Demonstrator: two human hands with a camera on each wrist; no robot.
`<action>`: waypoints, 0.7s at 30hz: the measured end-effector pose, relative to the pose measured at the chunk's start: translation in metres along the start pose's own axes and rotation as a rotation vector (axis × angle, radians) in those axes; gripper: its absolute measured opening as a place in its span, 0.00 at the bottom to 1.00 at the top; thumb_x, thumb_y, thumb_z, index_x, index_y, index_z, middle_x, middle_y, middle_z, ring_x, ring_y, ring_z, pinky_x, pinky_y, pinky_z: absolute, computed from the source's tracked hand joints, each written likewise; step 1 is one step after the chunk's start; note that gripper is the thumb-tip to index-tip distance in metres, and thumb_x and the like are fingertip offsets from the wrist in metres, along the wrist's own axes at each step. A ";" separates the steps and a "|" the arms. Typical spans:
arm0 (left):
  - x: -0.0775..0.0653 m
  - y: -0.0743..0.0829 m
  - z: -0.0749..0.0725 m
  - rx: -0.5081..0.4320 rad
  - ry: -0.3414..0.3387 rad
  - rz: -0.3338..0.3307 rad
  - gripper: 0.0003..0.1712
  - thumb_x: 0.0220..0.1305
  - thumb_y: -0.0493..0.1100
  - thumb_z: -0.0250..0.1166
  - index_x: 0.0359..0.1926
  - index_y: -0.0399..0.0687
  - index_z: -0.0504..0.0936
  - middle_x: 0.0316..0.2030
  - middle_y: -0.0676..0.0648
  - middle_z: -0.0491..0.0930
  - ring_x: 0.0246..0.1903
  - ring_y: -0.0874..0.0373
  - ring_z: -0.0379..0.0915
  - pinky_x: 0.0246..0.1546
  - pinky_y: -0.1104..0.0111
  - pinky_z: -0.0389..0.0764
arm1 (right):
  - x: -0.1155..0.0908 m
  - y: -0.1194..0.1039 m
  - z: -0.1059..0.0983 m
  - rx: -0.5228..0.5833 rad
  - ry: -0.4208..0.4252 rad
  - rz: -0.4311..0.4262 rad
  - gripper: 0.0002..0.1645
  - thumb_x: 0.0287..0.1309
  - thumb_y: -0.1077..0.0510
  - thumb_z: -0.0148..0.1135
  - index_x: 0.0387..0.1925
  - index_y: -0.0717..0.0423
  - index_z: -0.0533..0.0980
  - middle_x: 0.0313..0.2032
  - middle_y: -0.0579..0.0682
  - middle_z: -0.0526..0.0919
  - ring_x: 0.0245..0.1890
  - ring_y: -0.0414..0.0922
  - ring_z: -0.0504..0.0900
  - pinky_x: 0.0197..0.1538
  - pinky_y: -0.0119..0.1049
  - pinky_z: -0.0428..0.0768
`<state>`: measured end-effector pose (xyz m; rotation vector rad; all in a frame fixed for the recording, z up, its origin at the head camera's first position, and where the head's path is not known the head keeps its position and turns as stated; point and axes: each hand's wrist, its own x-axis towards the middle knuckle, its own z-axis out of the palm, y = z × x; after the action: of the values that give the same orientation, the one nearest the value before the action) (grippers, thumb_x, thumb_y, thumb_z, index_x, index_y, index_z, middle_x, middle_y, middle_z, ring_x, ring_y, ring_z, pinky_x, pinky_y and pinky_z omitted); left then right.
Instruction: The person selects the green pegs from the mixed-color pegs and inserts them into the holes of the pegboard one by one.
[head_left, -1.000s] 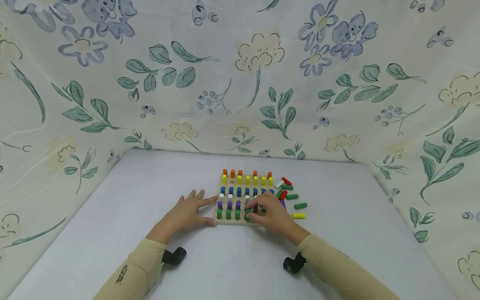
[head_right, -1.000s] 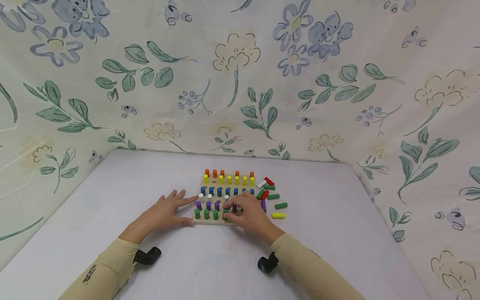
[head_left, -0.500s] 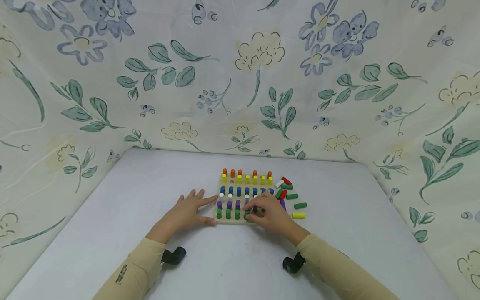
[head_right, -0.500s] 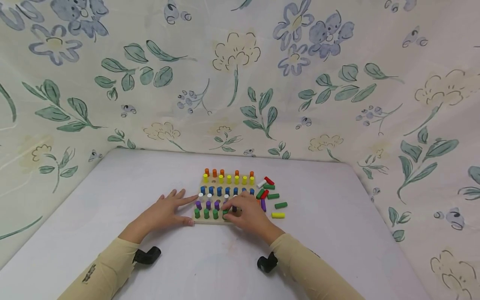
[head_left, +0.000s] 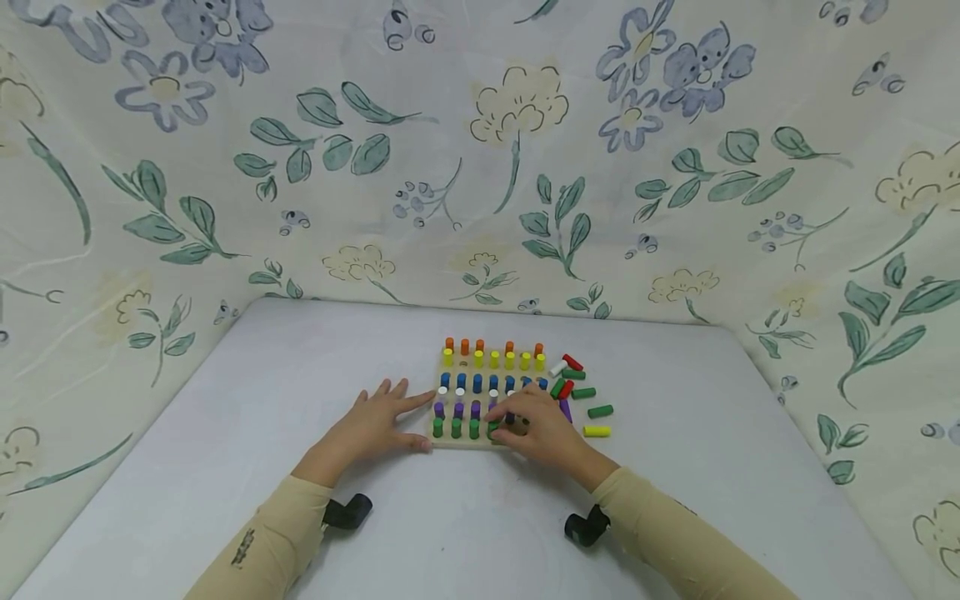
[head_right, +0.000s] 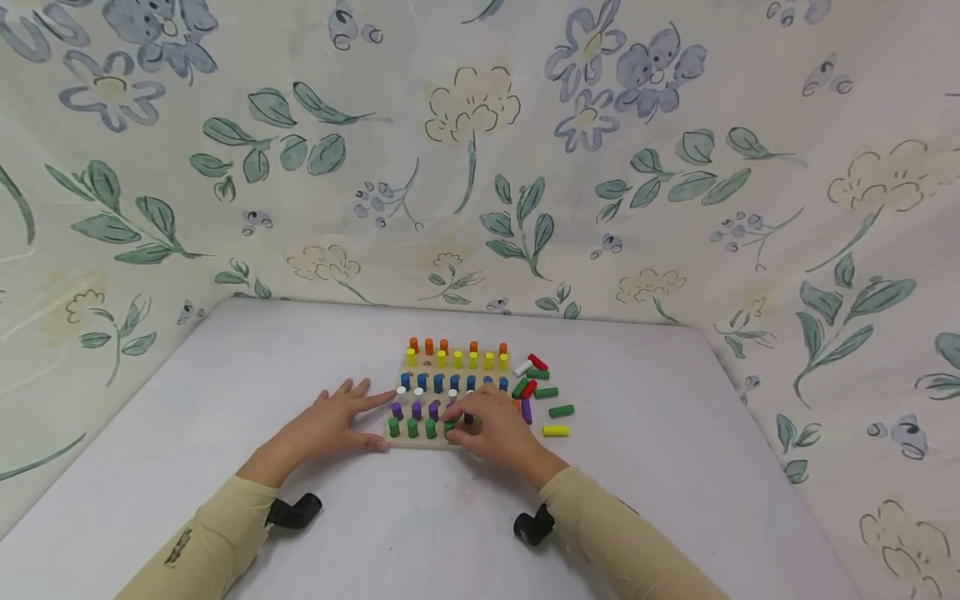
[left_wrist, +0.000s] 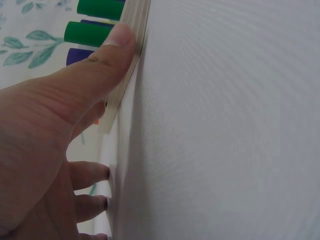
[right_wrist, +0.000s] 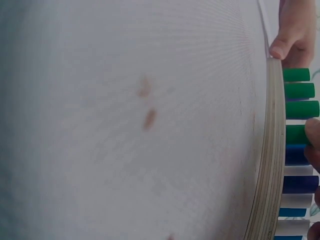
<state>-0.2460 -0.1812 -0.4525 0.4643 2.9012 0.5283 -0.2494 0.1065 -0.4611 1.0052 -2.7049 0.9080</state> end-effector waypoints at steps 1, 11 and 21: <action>0.000 0.000 0.000 0.001 0.000 -0.002 0.50 0.41 0.74 0.64 0.67 0.67 0.63 0.69 0.35 0.52 0.68 0.33 0.37 0.64 0.38 0.39 | 0.000 0.000 0.000 0.001 0.001 0.000 0.14 0.53 0.48 0.67 0.43 0.36 0.80 0.39 0.25 0.78 0.41 0.33 0.66 0.41 0.32 0.71; -0.001 0.002 -0.001 0.000 0.005 -0.001 0.50 0.41 0.73 0.64 0.67 0.66 0.64 0.68 0.35 0.52 0.68 0.33 0.37 0.64 0.38 0.39 | -0.002 0.000 -0.002 0.006 0.002 0.009 0.13 0.54 0.47 0.65 0.43 0.35 0.79 0.40 0.27 0.78 0.39 0.36 0.66 0.39 0.31 0.71; 0.000 0.001 0.000 0.002 0.005 0.000 0.50 0.40 0.74 0.63 0.67 0.67 0.64 0.69 0.35 0.52 0.68 0.33 0.37 0.63 0.38 0.39 | -0.004 0.002 -0.003 -0.002 0.018 0.025 0.11 0.54 0.48 0.66 0.41 0.34 0.79 0.35 0.26 0.77 0.38 0.37 0.68 0.38 0.31 0.70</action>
<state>-0.2455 -0.1805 -0.4523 0.4642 2.9069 0.5270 -0.2478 0.1112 -0.4606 0.9602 -2.7091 0.9140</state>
